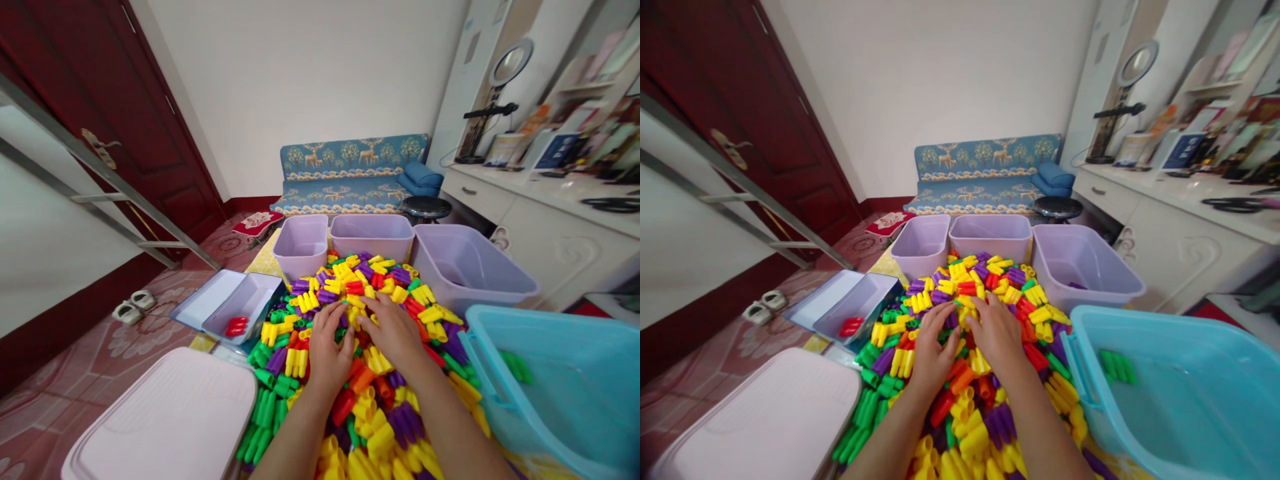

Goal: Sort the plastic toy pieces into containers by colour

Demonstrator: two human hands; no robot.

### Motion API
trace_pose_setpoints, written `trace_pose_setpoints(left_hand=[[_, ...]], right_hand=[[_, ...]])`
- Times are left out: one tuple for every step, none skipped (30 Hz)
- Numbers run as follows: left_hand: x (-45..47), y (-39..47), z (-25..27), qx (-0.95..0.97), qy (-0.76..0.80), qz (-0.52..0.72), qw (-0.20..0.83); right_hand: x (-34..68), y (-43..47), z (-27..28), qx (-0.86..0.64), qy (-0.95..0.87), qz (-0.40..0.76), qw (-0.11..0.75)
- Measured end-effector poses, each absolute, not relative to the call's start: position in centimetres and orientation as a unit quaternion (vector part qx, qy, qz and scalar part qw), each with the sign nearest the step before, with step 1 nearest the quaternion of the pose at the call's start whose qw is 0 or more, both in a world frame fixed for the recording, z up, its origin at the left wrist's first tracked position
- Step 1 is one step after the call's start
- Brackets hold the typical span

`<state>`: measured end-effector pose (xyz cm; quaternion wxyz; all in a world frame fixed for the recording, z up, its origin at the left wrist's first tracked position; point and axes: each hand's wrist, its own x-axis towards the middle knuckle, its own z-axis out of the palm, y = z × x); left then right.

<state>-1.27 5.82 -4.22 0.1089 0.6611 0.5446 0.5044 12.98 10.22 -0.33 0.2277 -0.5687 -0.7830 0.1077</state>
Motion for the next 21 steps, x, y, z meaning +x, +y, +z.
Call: trace_pose_setpoints(left_hand=[[-1.3, 5.8, -4.2, 0.661, 0.545, 0.504, 0.110], [-1.3, 5.8, -4.3, 0.660, 0.546, 0.504, 0.111], [-1.3, 5.8, -4.3, 0.659, 0.547, 0.504, 0.112], [-1.3, 5.8, -4.2, 0.658, 0.547, 0.504, 0.113], [-1.3, 5.8, -4.2, 0.657, 0.548, 0.505, 0.113], [-1.3, 5.8, -4.2, 0.656, 0.548, 0.507, 0.113], [-1.3, 5.8, -4.1, 0.655, 0.548, 0.508, 0.112], [-1.3, 5.8, -4.1, 0.654, 0.548, 0.510, 0.111], [-1.3, 5.8, -4.1, 0.653, 0.547, 0.511, 0.110], [-1.3, 5.8, -4.0, 0.653, 0.547, 0.512, 0.109], [-1.3, 5.8, -4.0, 0.653, 0.547, 0.513, 0.108], [-1.3, 5.8, -4.0, 0.653, 0.547, 0.512, 0.108], [-1.3, 5.8, -4.0, 0.654, 0.546, 0.513, 0.108], [-1.3, 5.8, -4.0, 0.654, 0.544, 0.515, 0.107], [-1.3, 5.8, -4.1, 0.653, 0.543, 0.518, 0.106], [-1.3, 5.8, -4.1, 0.652, 0.542, 0.521, 0.106], [-1.3, 5.8, -4.1, 0.650, 0.541, 0.523, 0.106], [-1.3, 5.8, -4.0, 0.648, 0.542, 0.524, 0.108], [-1.3, 5.8, -4.0, 0.646, 0.544, 0.524, 0.110], [-1.3, 5.8, -3.9, 0.645, 0.545, 0.523, 0.113], [-1.2, 5.8, -3.8, 0.644, 0.546, 0.523, 0.116]], right_hand=[[13.0, 10.2, -0.3, -0.573, -0.772, 0.121, 0.248], [13.1, 10.1, -0.3, -0.577, -0.754, 0.138, 0.280], [13.2, 9.9, -0.3, -0.579, -0.732, 0.156, 0.322], [13.3, 9.8, -0.4, -0.578, -0.707, 0.173, 0.367], [13.4, 9.6, -0.3, -0.576, -0.683, 0.188, 0.409], [13.5, 9.3, -0.3, -0.570, -0.662, 0.206, 0.440], [13.6, 9.1, -0.2, -0.562, -0.648, 0.232, 0.459], [13.7, 9.0, 0.0, -0.552, -0.638, 0.267, 0.466], [13.8, 8.8, 0.1, -0.541, -0.629, 0.308, 0.466], [13.9, 8.7, 0.1, -0.530, -0.621, 0.347, 0.462], [14.0, 8.7, 0.2, -0.522, -0.613, 0.377, 0.458], [14.2, 8.7, 0.1, -0.518, -0.607, 0.393, 0.456], [14.4, 8.8, -0.1, -0.521, -0.605, 0.394, 0.456], [14.7, 8.9, -0.3, -0.529, -0.606, 0.384, 0.454], [15.0, 9.0, -0.7, -0.539, -0.609, 0.370, 0.449], [15.3, 9.1, -1.1, -0.548, -0.613, 0.359, 0.442], [15.7, 9.2, -1.5, -0.555, -0.618, 0.353, 0.431], [16.0, 9.3, -1.8, -0.558, -0.624, 0.351, 0.419], [16.2, 9.3, -2.1, -0.558, -0.630, 0.352, 0.409], [16.3, 9.3, -2.3, -0.556, -0.636, 0.354, 0.401], [16.4, 9.2, -2.4, -0.553, -0.639, 0.361, 0.396]])
